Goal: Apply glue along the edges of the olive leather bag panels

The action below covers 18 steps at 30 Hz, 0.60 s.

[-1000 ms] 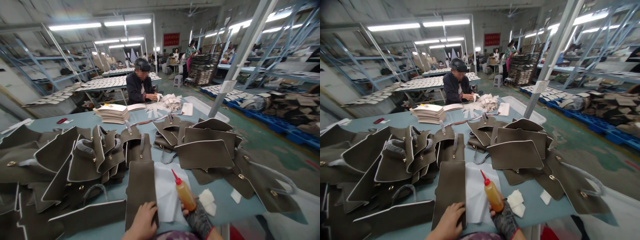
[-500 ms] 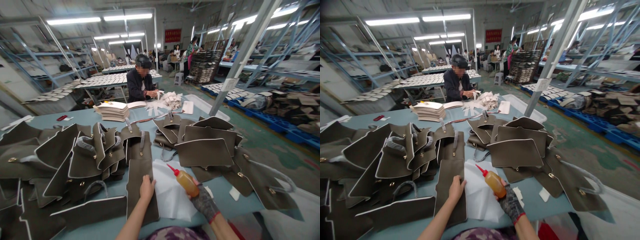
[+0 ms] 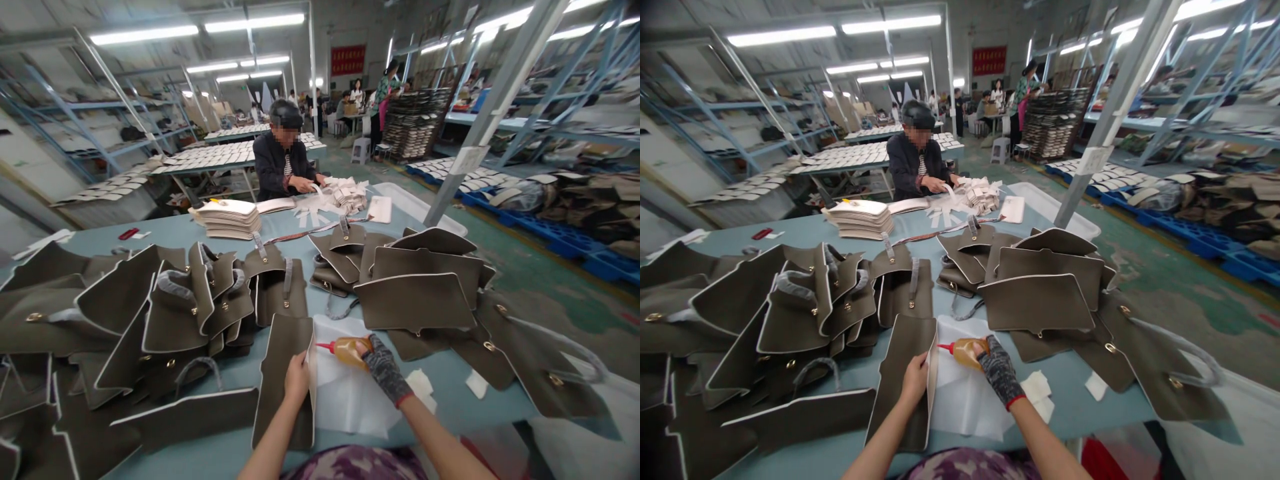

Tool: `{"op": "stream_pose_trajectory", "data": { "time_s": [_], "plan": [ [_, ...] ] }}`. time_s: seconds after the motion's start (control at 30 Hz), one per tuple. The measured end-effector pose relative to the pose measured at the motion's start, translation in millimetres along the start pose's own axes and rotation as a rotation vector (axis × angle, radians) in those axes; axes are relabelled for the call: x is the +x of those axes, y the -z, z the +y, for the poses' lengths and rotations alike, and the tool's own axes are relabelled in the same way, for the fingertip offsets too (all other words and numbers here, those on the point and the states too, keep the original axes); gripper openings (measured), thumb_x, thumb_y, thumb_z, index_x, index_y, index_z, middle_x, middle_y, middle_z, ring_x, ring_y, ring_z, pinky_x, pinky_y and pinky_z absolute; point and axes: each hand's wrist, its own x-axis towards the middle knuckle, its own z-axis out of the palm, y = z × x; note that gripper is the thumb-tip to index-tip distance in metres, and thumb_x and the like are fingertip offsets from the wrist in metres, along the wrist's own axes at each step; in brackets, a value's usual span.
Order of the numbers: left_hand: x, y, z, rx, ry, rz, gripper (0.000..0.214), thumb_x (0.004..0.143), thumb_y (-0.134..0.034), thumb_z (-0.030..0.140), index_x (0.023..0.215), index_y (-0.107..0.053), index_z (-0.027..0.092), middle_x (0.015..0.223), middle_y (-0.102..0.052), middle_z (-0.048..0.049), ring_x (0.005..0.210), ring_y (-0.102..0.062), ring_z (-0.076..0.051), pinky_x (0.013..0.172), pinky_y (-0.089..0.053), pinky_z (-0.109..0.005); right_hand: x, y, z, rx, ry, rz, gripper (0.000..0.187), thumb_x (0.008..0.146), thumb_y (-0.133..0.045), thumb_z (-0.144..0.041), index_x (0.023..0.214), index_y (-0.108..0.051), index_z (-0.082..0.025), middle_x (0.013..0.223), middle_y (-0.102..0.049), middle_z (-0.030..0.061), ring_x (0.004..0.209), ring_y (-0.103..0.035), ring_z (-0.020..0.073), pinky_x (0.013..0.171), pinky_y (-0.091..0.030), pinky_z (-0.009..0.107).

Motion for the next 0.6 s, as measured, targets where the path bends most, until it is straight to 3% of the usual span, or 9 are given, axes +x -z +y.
{"op": "stream_pose_trajectory", "data": {
  "time_s": [0.17,0.37,0.6],
  "plan": [
    [4,-2.1,-7,-0.068,-0.046,-0.002,0.041,0.090,-0.041,0.014,0.121,-0.067,0.017,0.111,-0.069,-0.0085,0.106,-0.063,-0.017,0.091,-0.045,-0.022,12,-8,-7,-0.179,0.081,-0.006,0.042,0.074,-0.057,-0.056,0.095,-0.063,-0.020,0.093,-0.071,0.0135,0.088,-0.067,0.0270,0.083,-0.052,0.039],
    [4,-1.1,-7,-0.038,-0.062,-0.006,0.040,0.090,-0.041,0.015,0.119,-0.068,0.017,0.107,-0.069,-0.0074,0.103,-0.063,-0.015,0.090,-0.045,-0.020,26,-14,-21,-0.195,0.191,-0.064,0.038,0.078,-0.054,-0.056,0.092,-0.062,-0.022,0.096,-0.072,0.0127,0.090,-0.067,0.0261,0.085,-0.051,0.038],
    [5,-0.8,-7,-0.041,-0.050,-0.023,0.041,0.091,-0.041,0.015,0.124,-0.065,0.016,0.107,-0.067,-0.0082,0.104,-0.062,-0.015,0.091,-0.044,-0.020,34,-15,-20,-0.284,0.196,-0.071,0.039,0.079,-0.051,-0.055,0.096,-0.062,-0.022,0.096,-0.072,0.0130,0.094,-0.067,0.0281,0.089,-0.051,0.040]
  ]
}}
